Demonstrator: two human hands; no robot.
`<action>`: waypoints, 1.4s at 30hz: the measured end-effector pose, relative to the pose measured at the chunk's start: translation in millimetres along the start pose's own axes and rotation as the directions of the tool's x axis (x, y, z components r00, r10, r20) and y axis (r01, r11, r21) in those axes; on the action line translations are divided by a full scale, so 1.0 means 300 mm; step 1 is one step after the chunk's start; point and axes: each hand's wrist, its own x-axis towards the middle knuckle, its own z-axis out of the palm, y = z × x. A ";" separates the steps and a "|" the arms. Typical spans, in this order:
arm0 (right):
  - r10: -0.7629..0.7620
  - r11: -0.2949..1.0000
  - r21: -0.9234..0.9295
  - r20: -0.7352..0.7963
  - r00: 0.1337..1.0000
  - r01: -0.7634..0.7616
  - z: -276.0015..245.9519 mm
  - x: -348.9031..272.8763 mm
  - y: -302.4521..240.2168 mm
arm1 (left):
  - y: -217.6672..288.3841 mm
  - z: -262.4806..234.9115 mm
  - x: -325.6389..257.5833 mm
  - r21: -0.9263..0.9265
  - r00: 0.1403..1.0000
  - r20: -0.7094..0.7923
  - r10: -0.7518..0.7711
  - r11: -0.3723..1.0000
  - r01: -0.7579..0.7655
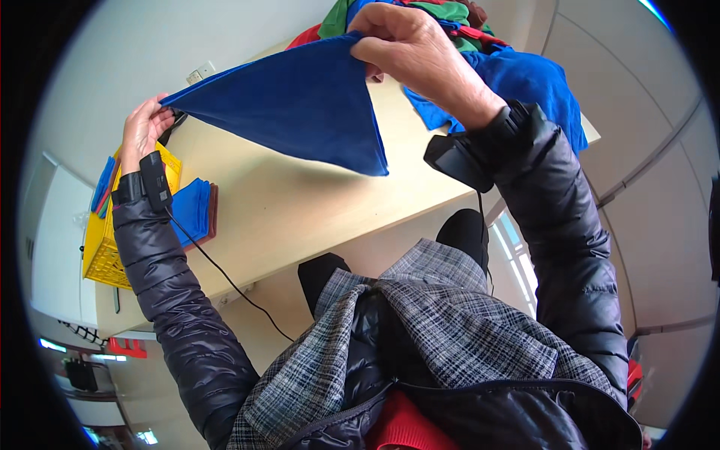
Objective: Folding blue pieces of cloth on a table.
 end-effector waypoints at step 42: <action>-0.297 0.887 -0.326 0.141 0.944 0.328 0.456 -0.154 0.191 | -0.728 0.128 0.249 -0.150 0.990 0.092 -0.109 0.981 0.122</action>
